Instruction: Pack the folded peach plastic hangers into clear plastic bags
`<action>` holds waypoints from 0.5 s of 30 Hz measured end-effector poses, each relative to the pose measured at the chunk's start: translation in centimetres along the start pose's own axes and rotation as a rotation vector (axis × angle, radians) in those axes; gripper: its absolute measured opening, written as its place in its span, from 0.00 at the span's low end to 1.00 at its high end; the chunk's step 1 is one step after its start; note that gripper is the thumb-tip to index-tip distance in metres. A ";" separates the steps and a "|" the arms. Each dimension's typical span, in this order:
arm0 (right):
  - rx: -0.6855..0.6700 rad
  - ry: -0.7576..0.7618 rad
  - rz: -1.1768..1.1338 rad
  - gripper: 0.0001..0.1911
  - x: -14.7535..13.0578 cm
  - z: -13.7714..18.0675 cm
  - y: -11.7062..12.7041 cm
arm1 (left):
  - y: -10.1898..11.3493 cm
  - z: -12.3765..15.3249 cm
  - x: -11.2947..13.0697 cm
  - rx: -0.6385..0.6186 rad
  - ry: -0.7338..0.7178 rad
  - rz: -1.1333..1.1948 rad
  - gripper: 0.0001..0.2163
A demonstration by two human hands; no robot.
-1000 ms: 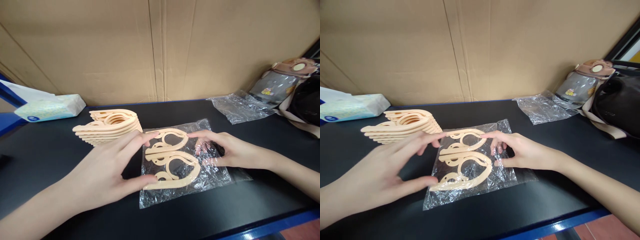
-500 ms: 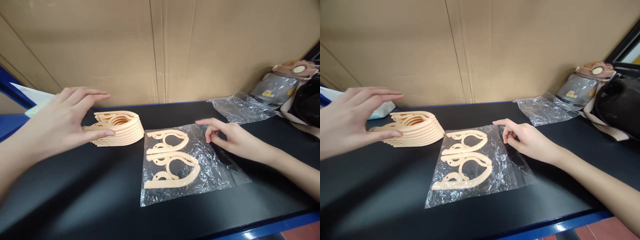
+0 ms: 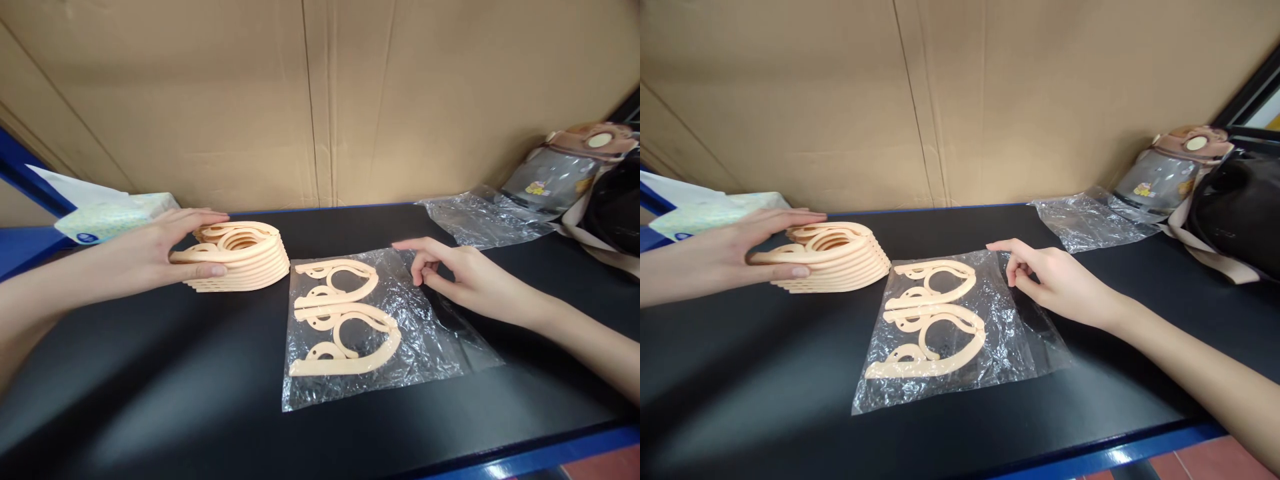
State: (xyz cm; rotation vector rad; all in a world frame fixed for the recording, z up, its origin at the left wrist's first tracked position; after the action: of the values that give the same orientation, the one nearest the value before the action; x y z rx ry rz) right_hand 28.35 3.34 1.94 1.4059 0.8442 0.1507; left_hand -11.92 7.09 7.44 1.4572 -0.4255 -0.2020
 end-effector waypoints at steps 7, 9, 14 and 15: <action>-0.014 0.003 0.000 0.24 -0.1 -0.1 0.0 | 0.1 0.1 0.8 0.012 0.088 0.092 0.31; -0.016 0.003 0.008 0.24 -0.1 -0.1 0.0 | 0.2 0.1 1.0 0.011 0.097 0.107 0.32; 0.021 0.008 0.049 0.23 0.0 0.1 -0.1 | 0.4 0.4 2.0 0.062 0.043 0.097 0.33; 0.046 0.017 0.056 0.22 -0.1 0.1 -0.1 | 0.3 0.5 2.4 0.085 0.005 0.098 0.33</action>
State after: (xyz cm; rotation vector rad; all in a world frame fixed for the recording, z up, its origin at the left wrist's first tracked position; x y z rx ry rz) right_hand 28.28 3.18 1.87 1.4740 0.8274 0.1870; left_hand -9.98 5.74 8.15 1.5163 -0.5054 -0.1033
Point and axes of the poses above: each hand's wrist, its own z-axis away from the middle knuckle, its own y-axis out of the back of the hand, x = y × z, the point moved 1 cm from there along -z, towards the middle knuckle, and after that the axes turned 10 degrees about -x, right-handed, at the moved point
